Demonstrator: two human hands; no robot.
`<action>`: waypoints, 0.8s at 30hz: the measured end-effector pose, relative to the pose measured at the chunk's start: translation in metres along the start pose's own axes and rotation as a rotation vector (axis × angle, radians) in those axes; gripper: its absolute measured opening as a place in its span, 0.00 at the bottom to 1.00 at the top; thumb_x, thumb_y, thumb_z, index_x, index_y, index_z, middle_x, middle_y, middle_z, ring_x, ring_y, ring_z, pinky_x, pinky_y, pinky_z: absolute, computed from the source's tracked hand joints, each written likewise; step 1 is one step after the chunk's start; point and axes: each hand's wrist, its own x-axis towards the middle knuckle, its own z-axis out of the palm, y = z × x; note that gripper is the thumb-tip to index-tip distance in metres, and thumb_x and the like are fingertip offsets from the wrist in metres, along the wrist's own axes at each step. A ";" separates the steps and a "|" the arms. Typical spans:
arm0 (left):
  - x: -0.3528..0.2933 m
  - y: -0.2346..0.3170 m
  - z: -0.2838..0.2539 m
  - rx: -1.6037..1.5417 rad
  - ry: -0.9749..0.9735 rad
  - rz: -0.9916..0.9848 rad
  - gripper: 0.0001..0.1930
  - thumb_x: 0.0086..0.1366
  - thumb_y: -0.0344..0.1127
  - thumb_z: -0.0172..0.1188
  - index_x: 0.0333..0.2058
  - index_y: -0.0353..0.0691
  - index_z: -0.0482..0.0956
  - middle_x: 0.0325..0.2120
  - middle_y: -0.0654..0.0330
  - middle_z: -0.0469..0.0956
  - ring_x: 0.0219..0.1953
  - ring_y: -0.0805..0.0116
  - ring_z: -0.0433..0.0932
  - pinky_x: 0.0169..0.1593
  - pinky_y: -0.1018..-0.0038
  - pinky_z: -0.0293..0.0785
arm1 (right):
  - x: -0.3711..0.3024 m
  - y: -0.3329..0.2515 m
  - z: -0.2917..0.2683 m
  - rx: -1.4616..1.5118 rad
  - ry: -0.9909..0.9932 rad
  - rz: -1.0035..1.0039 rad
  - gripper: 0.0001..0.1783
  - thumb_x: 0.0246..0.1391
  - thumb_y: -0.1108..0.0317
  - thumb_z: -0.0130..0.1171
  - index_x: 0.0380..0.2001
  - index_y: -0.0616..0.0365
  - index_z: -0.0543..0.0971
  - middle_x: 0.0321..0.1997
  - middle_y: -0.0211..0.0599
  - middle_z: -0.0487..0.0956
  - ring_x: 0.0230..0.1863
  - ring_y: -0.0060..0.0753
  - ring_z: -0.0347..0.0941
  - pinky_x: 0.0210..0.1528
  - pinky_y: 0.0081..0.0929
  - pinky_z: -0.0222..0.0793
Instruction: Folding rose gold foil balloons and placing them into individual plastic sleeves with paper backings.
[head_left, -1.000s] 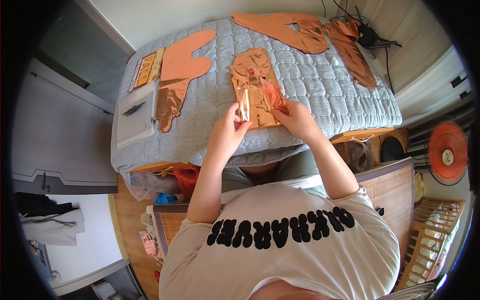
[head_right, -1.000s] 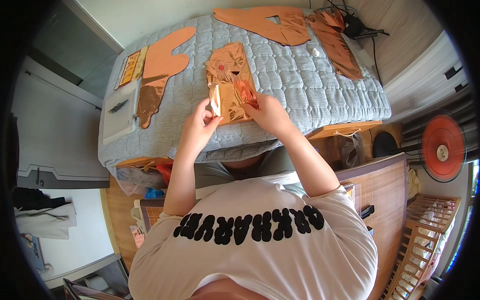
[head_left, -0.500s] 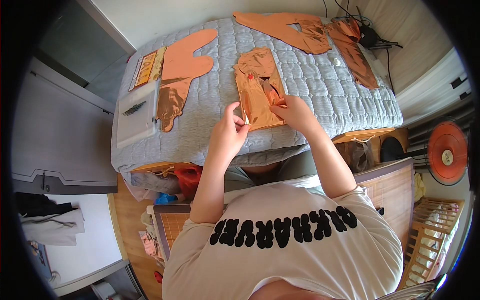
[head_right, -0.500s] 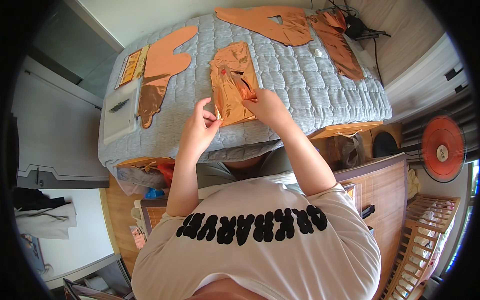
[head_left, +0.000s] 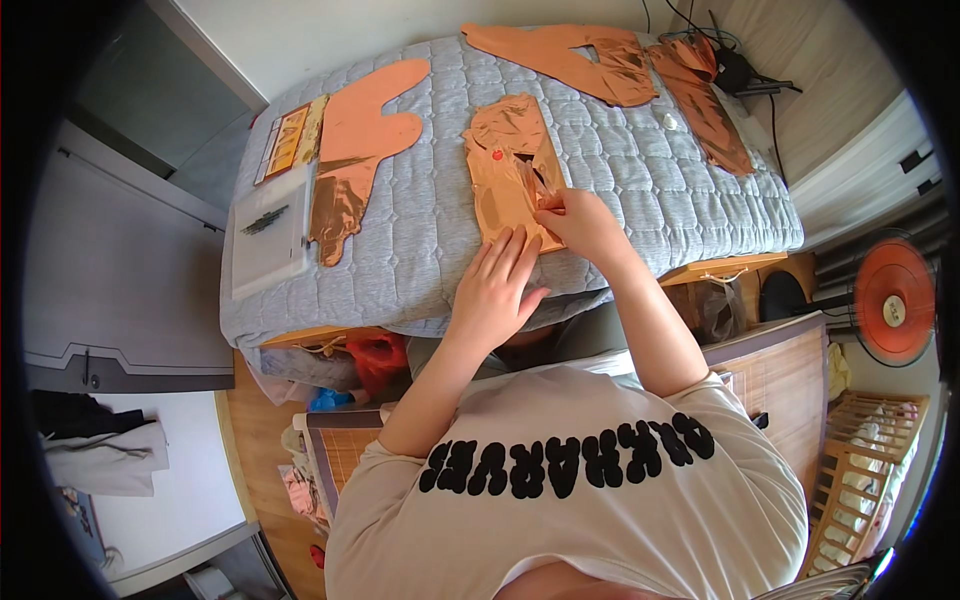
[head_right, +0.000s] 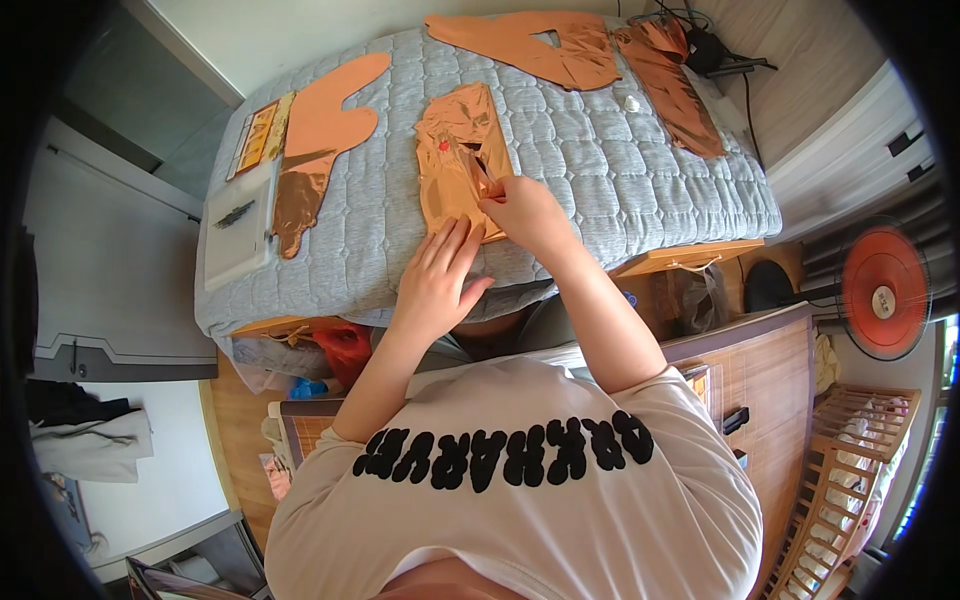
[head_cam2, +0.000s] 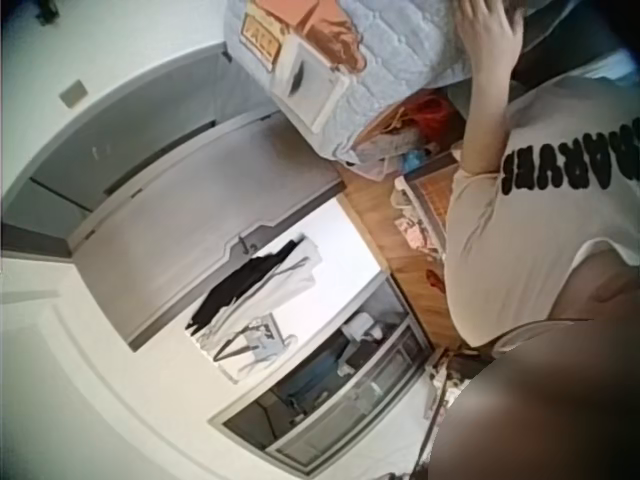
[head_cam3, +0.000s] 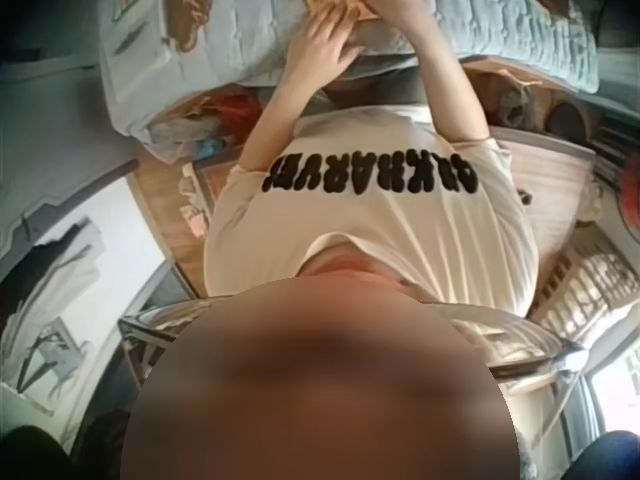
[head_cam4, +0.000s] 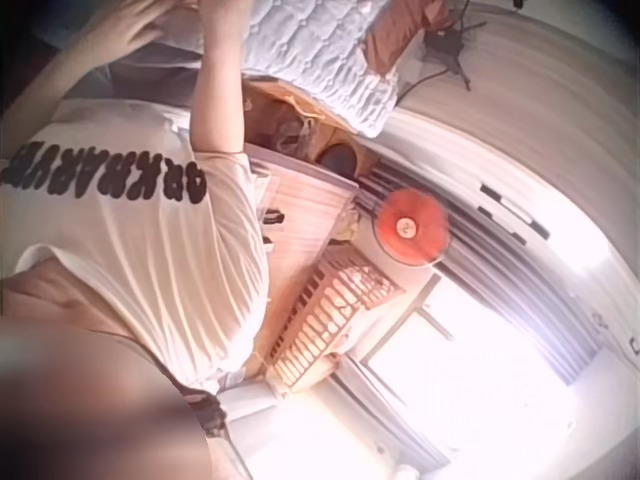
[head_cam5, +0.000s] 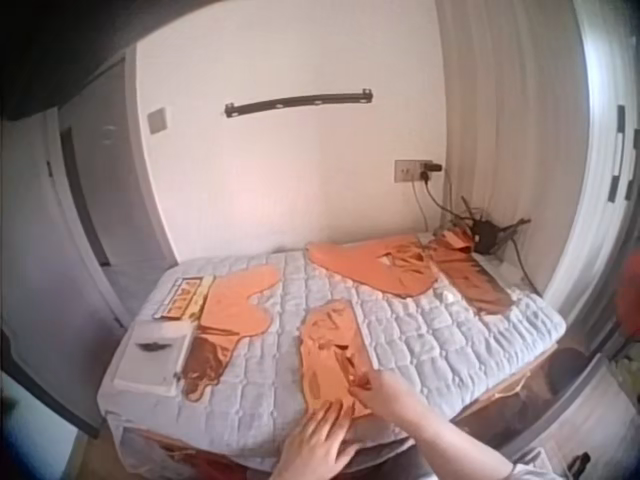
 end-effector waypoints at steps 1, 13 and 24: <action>0.000 0.000 -0.001 -0.002 -0.001 0.012 0.33 0.60 0.46 0.68 0.61 0.39 0.72 0.61 0.46 0.71 0.66 0.49 0.68 0.68 0.54 0.65 | 0.001 0.001 -0.001 -0.002 0.000 0.001 0.18 0.56 0.62 0.66 0.38 0.70 0.84 0.25 0.44 0.83 0.27 0.35 0.80 0.32 0.32 0.74; 0.000 -0.002 0.001 0.007 0.002 0.025 0.33 0.59 0.48 0.70 0.62 0.45 0.74 0.63 0.46 0.70 0.66 0.47 0.68 0.67 0.54 0.67 | -0.044 0.016 -0.039 0.207 -0.029 -0.058 0.27 0.60 0.72 0.64 0.62 0.62 0.71 0.34 0.36 0.83 0.36 0.21 0.78 0.41 0.22 0.74; 0.000 -0.005 0.006 0.078 -0.010 0.060 0.39 0.52 0.52 0.73 0.63 0.52 0.72 0.62 0.45 0.69 0.66 0.48 0.68 0.67 0.55 0.67 | -0.054 0.013 -0.030 0.056 0.100 -0.122 0.20 0.52 0.77 0.67 0.46 0.63 0.70 0.27 0.38 0.81 0.29 0.28 0.78 0.35 0.25 0.73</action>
